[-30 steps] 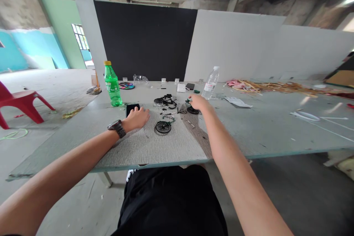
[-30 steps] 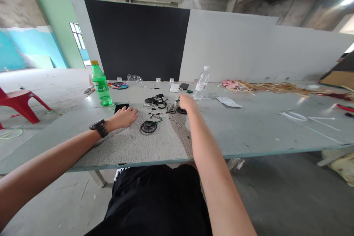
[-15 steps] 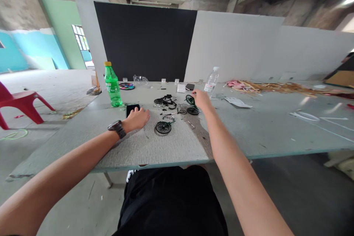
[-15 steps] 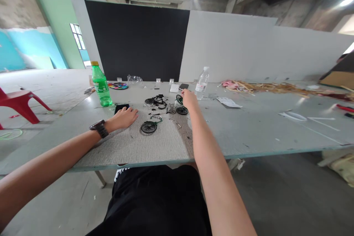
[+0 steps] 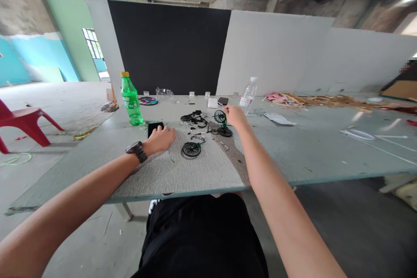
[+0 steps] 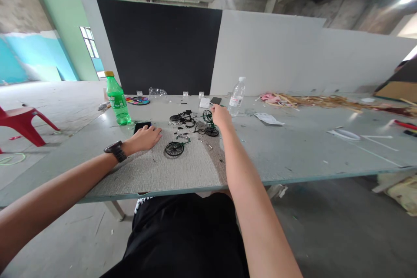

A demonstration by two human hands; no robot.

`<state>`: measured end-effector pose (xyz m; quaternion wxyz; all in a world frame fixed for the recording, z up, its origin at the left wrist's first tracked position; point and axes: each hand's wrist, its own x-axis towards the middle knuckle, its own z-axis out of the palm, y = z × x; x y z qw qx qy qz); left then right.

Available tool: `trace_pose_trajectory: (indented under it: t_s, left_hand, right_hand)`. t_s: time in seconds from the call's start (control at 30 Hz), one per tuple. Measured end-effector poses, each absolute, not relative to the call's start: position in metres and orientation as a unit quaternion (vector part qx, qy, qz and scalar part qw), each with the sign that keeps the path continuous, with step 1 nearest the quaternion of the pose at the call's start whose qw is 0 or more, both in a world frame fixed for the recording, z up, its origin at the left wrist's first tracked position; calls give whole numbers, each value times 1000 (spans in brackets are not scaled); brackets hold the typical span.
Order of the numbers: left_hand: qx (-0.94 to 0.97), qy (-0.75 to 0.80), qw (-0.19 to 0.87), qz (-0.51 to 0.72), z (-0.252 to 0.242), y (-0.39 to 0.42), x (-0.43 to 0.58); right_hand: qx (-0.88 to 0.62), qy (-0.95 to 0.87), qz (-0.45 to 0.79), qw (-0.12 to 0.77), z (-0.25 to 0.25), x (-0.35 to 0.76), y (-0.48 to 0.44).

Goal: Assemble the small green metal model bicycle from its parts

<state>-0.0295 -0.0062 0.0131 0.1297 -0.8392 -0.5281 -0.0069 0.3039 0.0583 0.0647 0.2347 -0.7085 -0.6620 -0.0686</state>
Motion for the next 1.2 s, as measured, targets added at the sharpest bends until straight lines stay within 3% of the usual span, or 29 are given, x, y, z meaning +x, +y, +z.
trace_pose_trajectory:
  t_s: [0.57,0.97,1.2]
  left_hand:
    - [-838,-530,125,-10,13,-7,-29]
    - [-838,-531,126,-7,15,-8,-28]
    - [-837,-534,121,-7,16,-9,-28]
  right_hand:
    - [-717,-661,-63,213,64,298,56]
    - [-783,-608,-39,121,52,310,62]
    - [-778,-617,-23,116,52,309,63]
